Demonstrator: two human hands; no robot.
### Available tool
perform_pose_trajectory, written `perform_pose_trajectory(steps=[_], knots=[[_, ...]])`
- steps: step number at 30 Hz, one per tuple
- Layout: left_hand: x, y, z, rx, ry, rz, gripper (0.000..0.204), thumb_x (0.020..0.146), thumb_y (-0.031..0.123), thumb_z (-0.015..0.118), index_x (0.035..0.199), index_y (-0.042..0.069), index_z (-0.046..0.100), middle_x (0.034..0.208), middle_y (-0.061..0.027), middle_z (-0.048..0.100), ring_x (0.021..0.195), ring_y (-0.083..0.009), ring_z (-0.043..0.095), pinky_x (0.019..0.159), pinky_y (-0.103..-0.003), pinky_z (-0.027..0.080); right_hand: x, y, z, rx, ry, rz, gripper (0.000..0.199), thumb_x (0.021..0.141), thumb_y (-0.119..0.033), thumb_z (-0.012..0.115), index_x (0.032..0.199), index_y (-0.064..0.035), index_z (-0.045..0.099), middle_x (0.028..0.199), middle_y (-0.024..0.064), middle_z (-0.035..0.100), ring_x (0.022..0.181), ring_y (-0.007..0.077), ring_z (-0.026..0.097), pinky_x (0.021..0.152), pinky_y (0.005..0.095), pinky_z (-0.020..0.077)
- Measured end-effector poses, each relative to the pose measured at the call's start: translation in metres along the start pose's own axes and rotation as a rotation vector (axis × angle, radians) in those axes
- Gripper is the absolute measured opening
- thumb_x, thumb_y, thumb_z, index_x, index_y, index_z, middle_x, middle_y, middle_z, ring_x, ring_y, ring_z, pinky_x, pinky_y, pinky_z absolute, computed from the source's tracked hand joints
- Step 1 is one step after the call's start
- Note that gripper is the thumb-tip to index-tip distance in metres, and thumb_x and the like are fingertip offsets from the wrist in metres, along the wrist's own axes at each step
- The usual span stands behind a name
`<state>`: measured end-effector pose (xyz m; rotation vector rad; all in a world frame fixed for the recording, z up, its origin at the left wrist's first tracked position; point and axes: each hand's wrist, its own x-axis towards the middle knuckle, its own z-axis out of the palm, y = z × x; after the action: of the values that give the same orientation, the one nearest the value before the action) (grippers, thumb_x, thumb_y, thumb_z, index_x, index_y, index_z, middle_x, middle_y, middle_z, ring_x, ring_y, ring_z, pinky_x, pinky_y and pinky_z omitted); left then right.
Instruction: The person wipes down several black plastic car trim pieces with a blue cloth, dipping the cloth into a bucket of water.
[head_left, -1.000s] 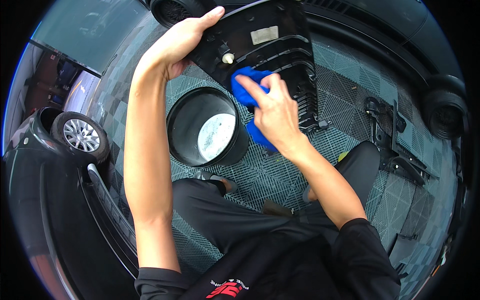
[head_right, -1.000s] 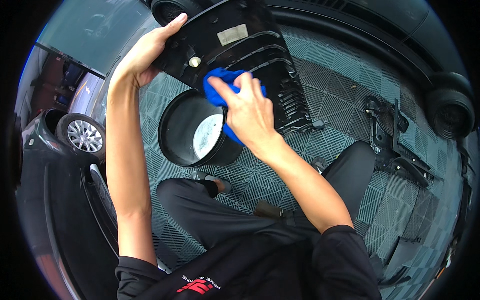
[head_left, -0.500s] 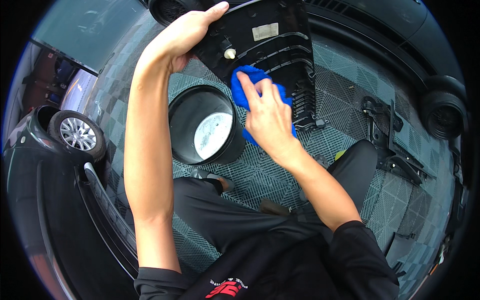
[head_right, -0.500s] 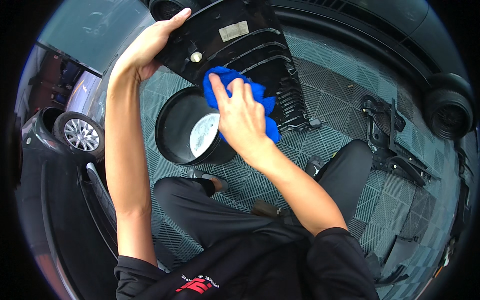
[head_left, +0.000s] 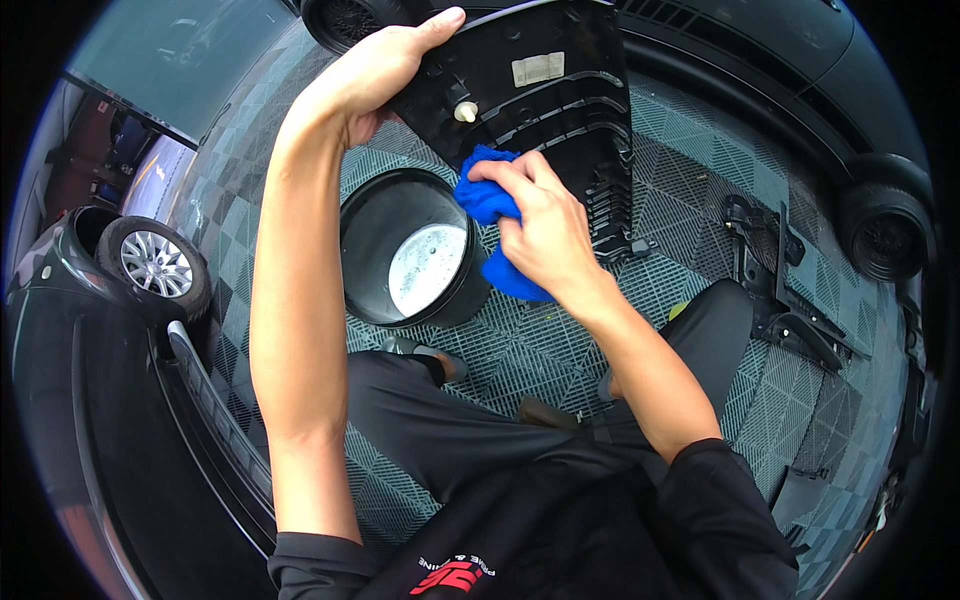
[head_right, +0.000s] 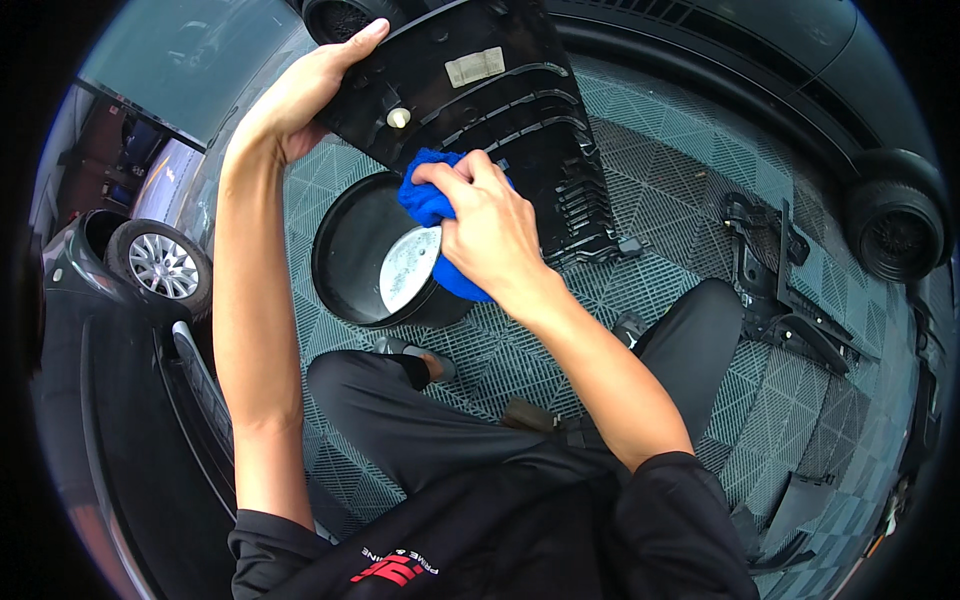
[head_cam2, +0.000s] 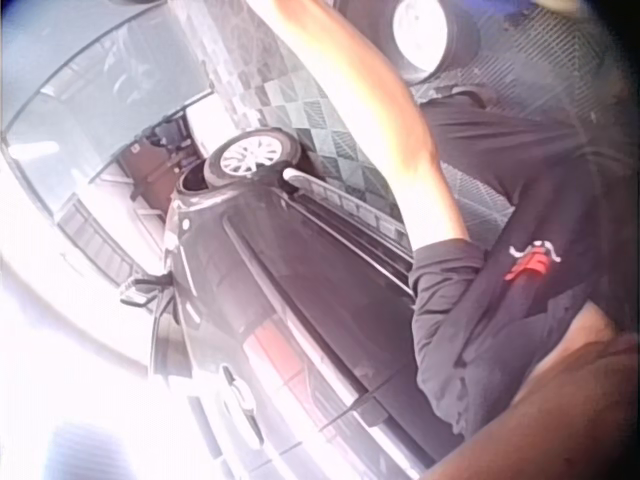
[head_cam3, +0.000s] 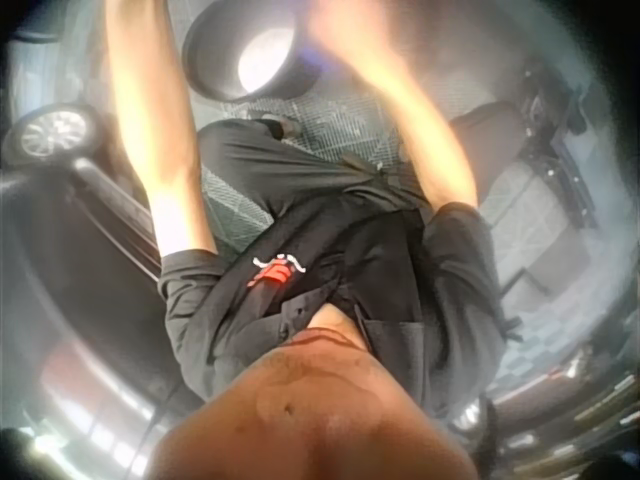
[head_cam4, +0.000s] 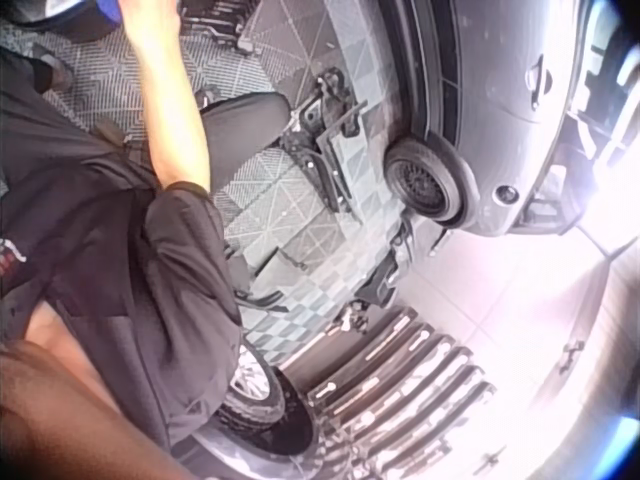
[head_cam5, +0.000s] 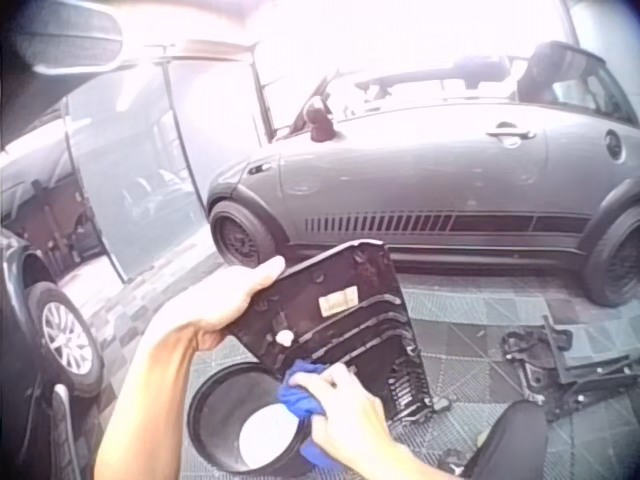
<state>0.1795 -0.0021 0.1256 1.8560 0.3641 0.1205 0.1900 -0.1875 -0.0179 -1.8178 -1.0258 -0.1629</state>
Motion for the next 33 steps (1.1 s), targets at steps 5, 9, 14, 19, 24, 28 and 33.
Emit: perform_pose_trajectory(steps=[5,9,14,19,24,28,33], knots=[[-0.006,0.007,0.006,0.025,0.003,-0.002,0.046,0.1,0.042,0.054,0.113,-0.001,0.066,0.104,-0.0095,0.072,0.085,-0.0128,0.071,0.074,-0.026,0.06,-0.003,0.013,-0.013,0.187,0.229,0.096,0.049,0.071,0.007,0.054,0.115,-0.0109,0.066,0.101,0.0147,0.059,0.094,0.0331,0.064,0.083,0.0393,0.0523],[-0.005,0.004,0.007,0.002,0.009,0.006,0.048,0.1,0.043,0.054,0.116,-0.002,0.065,0.104,-0.0099,0.072,0.085,-0.0129,0.071,0.074,-0.025,0.06,0.007,0.013,-0.007,0.192,0.323,0.113,0.048,0.072,0.008,0.053,0.114,-0.0087,0.066,0.104,0.0155,0.058,0.095,0.0333,0.063,0.086,0.0392,0.0512],[-0.003,0.004,0.003,0.049,0.024,-0.007,0.049,0.099,0.044,0.055,0.116,-0.001,0.066,0.104,-0.0099,0.072,0.085,-0.013,0.071,0.076,-0.026,0.06,0.002,0.013,-0.006,0.416,0.677,0.159,0.036,0.081,0.01,0.054,0.115,-0.0007,0.057,0.107,0.0119,0.059,0.101,0.0232,0.061,0.094,0.0361,0.0475],[-0.001,0.005,0.004,0.022,0.035,-0.004,0.048,0.099,0.044,0.056,0.115,0.0,0.066,0.103,-0.0097,0.072,0.085,-0.0129,0.071,0.076,-0.026,0.06,0.007,0.011,-0.006,0.147,0.641,0.024,0.06,0.071,0.012,0.054,0.128,-0.0046,0.059,0.102,0.0113,0.054,0.096,0.0254,0.058,0.091,0.0357,0.0473],[-0.002,-0.001,-0.001,0.01,0.039,0.011,0.048,0.1,0.044,0.055,0.115,0.0,0.067,0.104,-0.0096,0.072,0.086,-0.0135,0.071,0.077,-0.027,0.06,0.005,0.018,0.011,-0.088,0.212,0.005,0.06,0.067,0.006,0.063,0.124,-0.0149,0.066,0.094,0.0103,0.049,0.087,0.03,0.058,0.07,0.0428,0.0546],[-0.003,0.006,0.005,0.049,-0.006,0.009,0.048,0.1,0.044,0.054,0.115,0.0,0.067,0.104,-0.0093,0.072,0.086,-0.0136,0.071,0.077,-0.027,0.06,0.008,0.022,0.006,-0.19,0.247,-0.014,0.056,0.07,0.004,0.062,0.122,-0.0168,0.066,0.095,0.0105,0.051,0.09,0.0315,0.059,0.066,0.0433,0.0551],[0.005,-0.003,-0.003,0.163,0.029,0.015,0.05,0.101,0.045,0.05,0.11,-0.001,0.067,0.093,-0.0087,0.072,0.077,-0.0107,0.07,0.064,-0.025,0.058,0.016,0.023,-0.001,0.016,0.143,0.019,0.053,0.071,0.005,0.059,0.118,-0.0162,0.067,0.095,0.0108,0.052,0.091,0.031,0.061,0.073,0.0422,0.0551]])
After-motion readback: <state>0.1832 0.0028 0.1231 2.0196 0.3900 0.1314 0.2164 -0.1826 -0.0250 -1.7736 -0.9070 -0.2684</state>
